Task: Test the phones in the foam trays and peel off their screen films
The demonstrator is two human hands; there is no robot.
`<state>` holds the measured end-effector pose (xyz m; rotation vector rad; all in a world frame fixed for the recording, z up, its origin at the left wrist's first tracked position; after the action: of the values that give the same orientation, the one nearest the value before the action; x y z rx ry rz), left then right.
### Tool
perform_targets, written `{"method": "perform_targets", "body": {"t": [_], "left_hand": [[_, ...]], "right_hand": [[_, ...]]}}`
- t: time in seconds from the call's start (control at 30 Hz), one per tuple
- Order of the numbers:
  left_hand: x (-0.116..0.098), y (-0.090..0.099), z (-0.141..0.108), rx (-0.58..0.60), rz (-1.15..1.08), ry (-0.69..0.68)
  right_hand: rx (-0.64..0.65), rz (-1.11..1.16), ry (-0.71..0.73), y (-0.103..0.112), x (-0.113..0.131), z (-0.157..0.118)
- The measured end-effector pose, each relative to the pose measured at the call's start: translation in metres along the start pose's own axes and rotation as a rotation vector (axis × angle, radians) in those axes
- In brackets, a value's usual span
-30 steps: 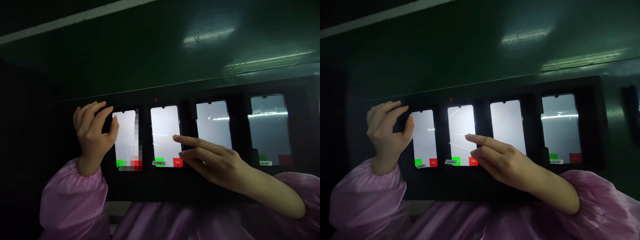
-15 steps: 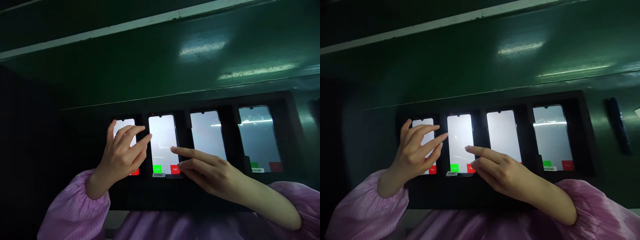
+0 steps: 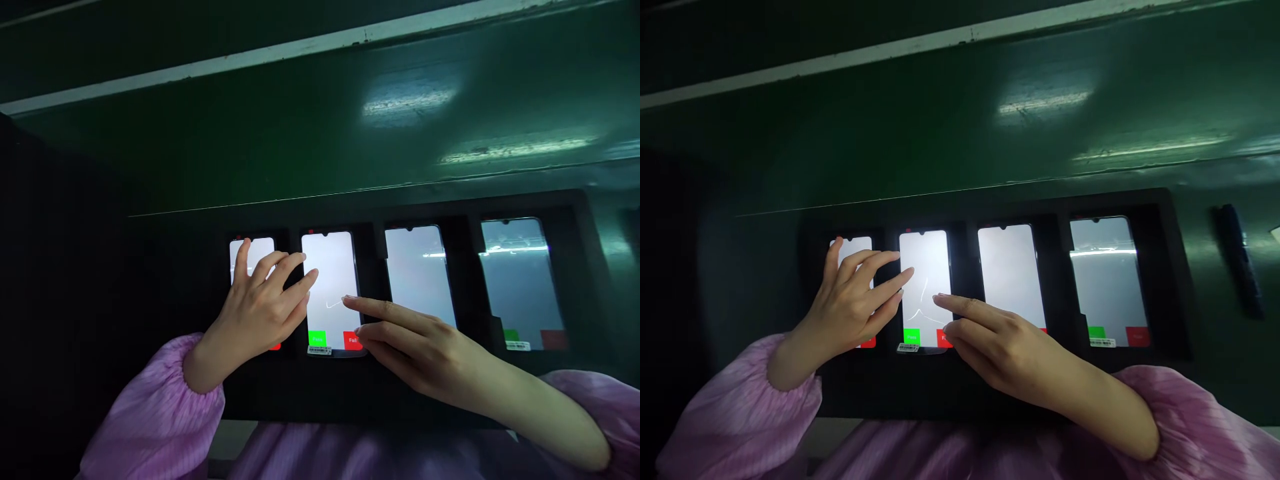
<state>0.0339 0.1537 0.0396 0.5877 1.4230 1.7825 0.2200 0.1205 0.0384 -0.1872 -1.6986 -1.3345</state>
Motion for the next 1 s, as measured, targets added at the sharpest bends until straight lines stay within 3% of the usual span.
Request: {"method": "perform_targets", "body": {"t": [0.13, 0.27, 0.33, 0.43, 0.57, 0.67, 0.8, 0.87, 1.0], "left_hand": [[0.012, 0.007, -0.005, -0.001, -0.018, 0.010], [0.068, 0.032, -0.030, -0.090, 0.077, 0.255], [0.092, 0.038, -0.042, -0.071, 0.144, 0.379], [0.105, 0.030, -0.047, -0.015, 0.156, 0.448], [0.110, 0.015, -0.046, -0.136, 0.056, 0.470], [0.116, 0.007, -0.047, -0.245, -0.087, 0.473], [0.110, 0.024, -0.050, -0.292, -0.161, 0.454], [0.095, 0.039, -0.050, -0.221, -0.356, 0.347], [0.055, 0.063, -0.068, 0.100, -0.910, 0.118]], "right_hand": [[-0.012, -0.228, 0.084, 0.008, 0.012, 0.006], [-0.075, -0.364, 0.147, 0.024, 0.029, 0.005], [-0.072, -0.336, 0.172, 0.021, 0.038, 0.000], [-0.079, -0.268, 0.201, 0.003, 0.048, -0.008], [-0.086, -0.222, 0.221, -0.025, 0.051, -0.014], [-0.067, -0.256, 0.229, -0.031, 0.047, -0.012], [-0.048, -0.304, 0.291, -0.026, 0.054, -0.001], [-0.047, -0.312, 0.343, -0.025, 0.062, 0.006], [-0.021, -0.302, 0.379, -0.033, 0.074, 0.015]]}}
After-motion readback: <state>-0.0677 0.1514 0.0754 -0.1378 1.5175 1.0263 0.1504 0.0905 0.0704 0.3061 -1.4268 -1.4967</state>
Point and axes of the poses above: each hand's wrist, its own z-axis towards the middle knuckle, its own y-axis out of the back of the hand, x = y × z, the point moved 7 cm from there along z, towards the middle knuckle, and after that the axes turned 11 degrees about -y, right-handed, at the moved point
